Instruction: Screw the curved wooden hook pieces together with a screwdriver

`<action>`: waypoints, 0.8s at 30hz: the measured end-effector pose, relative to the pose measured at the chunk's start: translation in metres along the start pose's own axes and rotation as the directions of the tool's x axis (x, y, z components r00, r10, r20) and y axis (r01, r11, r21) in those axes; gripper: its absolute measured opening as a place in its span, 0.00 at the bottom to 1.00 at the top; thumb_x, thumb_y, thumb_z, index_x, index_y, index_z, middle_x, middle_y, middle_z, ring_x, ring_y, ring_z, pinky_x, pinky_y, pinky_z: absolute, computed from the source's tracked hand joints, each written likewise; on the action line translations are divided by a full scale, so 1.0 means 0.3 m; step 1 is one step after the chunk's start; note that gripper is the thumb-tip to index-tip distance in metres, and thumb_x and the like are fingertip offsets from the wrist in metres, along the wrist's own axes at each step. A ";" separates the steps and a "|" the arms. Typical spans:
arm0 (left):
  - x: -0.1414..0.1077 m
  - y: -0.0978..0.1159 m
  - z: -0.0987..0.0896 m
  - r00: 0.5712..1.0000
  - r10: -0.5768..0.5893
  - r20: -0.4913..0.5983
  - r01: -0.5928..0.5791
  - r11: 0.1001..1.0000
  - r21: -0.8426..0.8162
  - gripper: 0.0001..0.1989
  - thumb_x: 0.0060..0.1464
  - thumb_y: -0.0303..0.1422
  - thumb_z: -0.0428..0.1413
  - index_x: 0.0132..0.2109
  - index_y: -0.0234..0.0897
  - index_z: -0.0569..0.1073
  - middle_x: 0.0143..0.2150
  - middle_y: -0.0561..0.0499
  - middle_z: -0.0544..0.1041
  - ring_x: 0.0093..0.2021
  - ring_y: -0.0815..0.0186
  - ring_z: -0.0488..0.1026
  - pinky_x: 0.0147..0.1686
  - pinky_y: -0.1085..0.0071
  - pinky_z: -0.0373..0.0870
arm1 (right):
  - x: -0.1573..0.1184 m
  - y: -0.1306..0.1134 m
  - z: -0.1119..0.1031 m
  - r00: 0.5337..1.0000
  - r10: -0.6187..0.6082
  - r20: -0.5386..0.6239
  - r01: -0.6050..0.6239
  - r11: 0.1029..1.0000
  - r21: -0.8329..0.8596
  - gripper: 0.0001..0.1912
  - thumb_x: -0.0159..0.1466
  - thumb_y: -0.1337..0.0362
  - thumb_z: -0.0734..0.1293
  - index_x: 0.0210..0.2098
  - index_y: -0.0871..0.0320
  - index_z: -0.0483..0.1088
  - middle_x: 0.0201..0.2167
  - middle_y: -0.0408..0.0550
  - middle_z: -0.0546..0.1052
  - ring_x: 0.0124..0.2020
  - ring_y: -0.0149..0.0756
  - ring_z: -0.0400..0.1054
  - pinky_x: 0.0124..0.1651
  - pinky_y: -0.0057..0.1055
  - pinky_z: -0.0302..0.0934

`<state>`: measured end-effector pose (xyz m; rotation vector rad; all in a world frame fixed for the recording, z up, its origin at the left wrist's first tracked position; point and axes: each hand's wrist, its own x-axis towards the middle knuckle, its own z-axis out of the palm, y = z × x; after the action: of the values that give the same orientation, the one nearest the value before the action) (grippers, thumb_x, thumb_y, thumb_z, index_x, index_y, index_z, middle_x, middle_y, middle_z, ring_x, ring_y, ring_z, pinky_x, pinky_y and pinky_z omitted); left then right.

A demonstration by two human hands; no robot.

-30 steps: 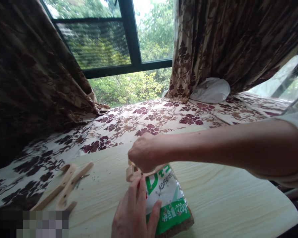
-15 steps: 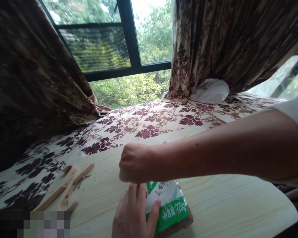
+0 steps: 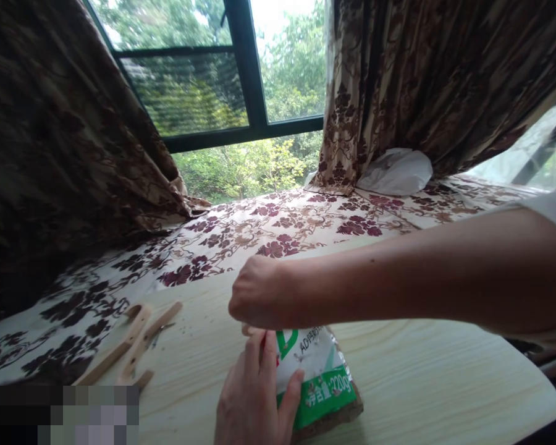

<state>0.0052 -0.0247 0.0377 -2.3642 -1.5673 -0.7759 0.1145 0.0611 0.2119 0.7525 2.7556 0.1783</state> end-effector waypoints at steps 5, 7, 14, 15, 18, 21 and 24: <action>-0.006 0.000 0.008 1.000 -0.004 -0.017 0.004 1.000 0.018 0.22 0.58 0.37 0.47 0.57 0.31 0.62 0.52 0.40 0.68 0.41 0.58 0.69 0.40 0.61 0.68 | -0.005 -0.001 0.057 0.969 -0.182 -0.170 0.162 0.979 -0.126 0.14 0.60 0.78 0.60 0.22 0.59 0.69 0.21 0.47 0.71 0.23 0.31 0.56 0.25 0.32 0.45; -0.005 0.000 0.008 1.000 -0.012 -0.005 0.012 1.000 0.014 0.22 0.58 0.36 0.47 0.56 0.30 0.63 0.52 0.40 0.68 0.42 0.58 0.69 0.40 0.60 0.68 | 0.002 0.007 0.070 0.949 -0.213 -0.233 0.192 0.975 -0.111 0.13 0.60 0.78 0.60 0.24 0.59 0.70 0.22 0.46 0.70 0.23 0.31 0.56 0.26 0.32 0.45; 0.008 0.004 -0.010 0.999 -0.012 0.031 0.012 1.000 -0.018 0.26 0.57 0.36 0.48 0.60 0.30 0.60 0.60 0.40 0.62 0.47 0.57 0.68 0.42 0.62 0.69 | 0.046 0.028 -0.010 0.976 0.172 0.137 -0.185 0.979 0.088 0.09 0.56 0.69 0.66 0.36 0.63 0.76 0.21 0.45 0.70 0.21 0.30 0.58 0.23 0.29 0.49; 0.009 0.005 -0.012 1.000 -0.010 0.029 0.010 1.000 -0.019 0.25 0.57 0.36 0.48 0.60 0.30 0.60 0.61 0.40 0.62 0.48 0.57 0.68 0.43 0.62 0.69 | 0.046 0.029 -0.024 0.968 0.193 0.161 -0.208 0.974 0.085 0.08 0.56 0.69 0.66 0.35 0.63 0.76 0.20 0.45 0.69 0.21 0.29 0.59 0.23 0.29 0.50; 0.009 0.007 -0.017 1.000 -0.010 0.025 0.011 0.999 -0.032 0.25 0.57 0.37 0.48 0.60 0.31 0.60 0.60 0.40 0.62 0.47 0.57 0.68 0.43 0.62 0.68 | 0.027 0.019 -0.037 0.974 0.172 0.145 -0.185 0.980 0.079 0.06 0.57 0.69 0.66 0.32 0.64 0.75 0.20 0.45 0.69 0.21 0.28 0.59 0.23 0.28 0.50; 0.006 0.009 -0.018 0.999 -0.020 0.034 0.021 0.999 -0.026 0.24 0.57 0.37 0.49 0.59 0.32 0.61 0.56 0.39 0.65 0.45 0.57 0.69 0.41 0.61 0.69 | -0.001 -0.010 -0.014 0.999 0.052 0.012 -0.052 0.998 0.036 0.07 0.59 0.74 0.64 0.32 0.62 0.74 0.26 0.46 0.73 0.23 0.28 0.60 0.23 0.29 0.49; 0.000 0.009 -0.015 0.999 -0.025 0.042 0.025 1.000 0.002 0.22 0.57 0.37 0.49 0.56 0.32 0.63 0.49 0.40 0.68 0.40 0.58 0.69 0.39 0.60 0.68 | -0.018 -0.036 0.025 0.992 -0.092 -0.091 0.079 0.986 -0.146 0.10 0.57 0.77 0.64 0.26 0.58 0.73 0.25 0.46 0.72 0.25 0.32 0.61 0.23 0.30 0.48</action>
<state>0.0061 -0.0278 0.0419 -2.3788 -1.6158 -0.7345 0.1159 0.0494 0.2038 0.6022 2.8238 0.3988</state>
